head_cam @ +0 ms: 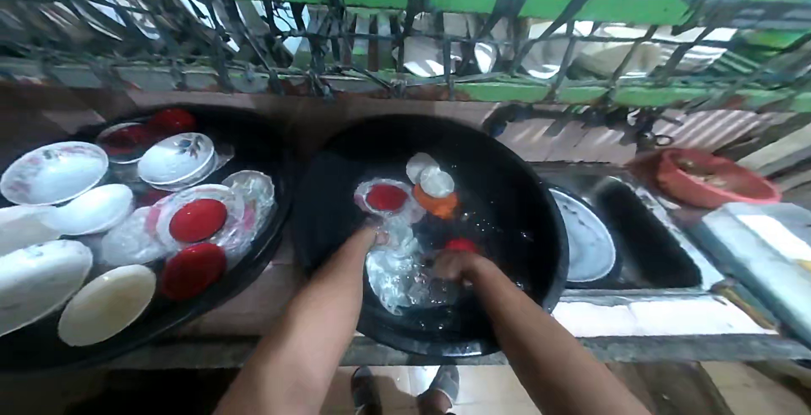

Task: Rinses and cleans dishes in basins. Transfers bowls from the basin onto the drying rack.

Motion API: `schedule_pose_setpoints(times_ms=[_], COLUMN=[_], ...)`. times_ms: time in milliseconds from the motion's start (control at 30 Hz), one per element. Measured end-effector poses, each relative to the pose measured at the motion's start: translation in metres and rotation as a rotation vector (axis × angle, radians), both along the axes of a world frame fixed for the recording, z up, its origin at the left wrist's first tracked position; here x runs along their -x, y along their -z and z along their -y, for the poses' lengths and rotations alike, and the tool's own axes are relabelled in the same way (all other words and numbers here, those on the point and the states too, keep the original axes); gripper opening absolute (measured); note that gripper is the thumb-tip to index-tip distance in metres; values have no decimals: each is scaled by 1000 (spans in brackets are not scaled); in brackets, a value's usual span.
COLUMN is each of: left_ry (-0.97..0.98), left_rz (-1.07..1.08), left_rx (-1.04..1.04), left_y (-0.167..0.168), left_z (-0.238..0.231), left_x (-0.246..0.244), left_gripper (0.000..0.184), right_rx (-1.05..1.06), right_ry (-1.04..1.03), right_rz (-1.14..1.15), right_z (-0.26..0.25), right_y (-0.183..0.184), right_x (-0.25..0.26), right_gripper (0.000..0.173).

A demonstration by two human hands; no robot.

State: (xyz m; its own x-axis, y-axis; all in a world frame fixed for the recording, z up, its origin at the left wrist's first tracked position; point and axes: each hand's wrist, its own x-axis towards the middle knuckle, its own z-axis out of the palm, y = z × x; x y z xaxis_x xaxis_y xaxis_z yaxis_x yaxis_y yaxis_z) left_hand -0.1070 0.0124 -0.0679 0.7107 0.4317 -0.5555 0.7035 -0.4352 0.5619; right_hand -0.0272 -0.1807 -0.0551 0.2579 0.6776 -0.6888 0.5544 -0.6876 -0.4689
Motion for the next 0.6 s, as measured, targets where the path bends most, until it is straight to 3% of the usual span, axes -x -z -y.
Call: schedule_pose_setpoints(times_ms=[67,167,267,367,500,600], left_ry=[-110,-247,-310,-282,-179,-1], left_rz=[59,357,692,863,736,613], left_rx=[59,148,37,-170,-529,-780], left_y=[-12,-33,-84,-136,-172,-151], left_z=[0,-2,-14,-35,-73,-110], left_x=[-7,-5,21,68,131,167], left_gripper=[59,67,51,41,36,30], right_rx=[19,81,131,-3,-307,-633], right_ry=[-9,-10,-70,-44,178,228], right_rz=[63,139,256,248,223,310], right_z=[0,3,-6,-6,-1,-11], right_y=[1,-11,-12,-16,-22,-20], right_x=[3,13,13,2,-3,-5], right_gripper=[47,49,51,46,52,57])
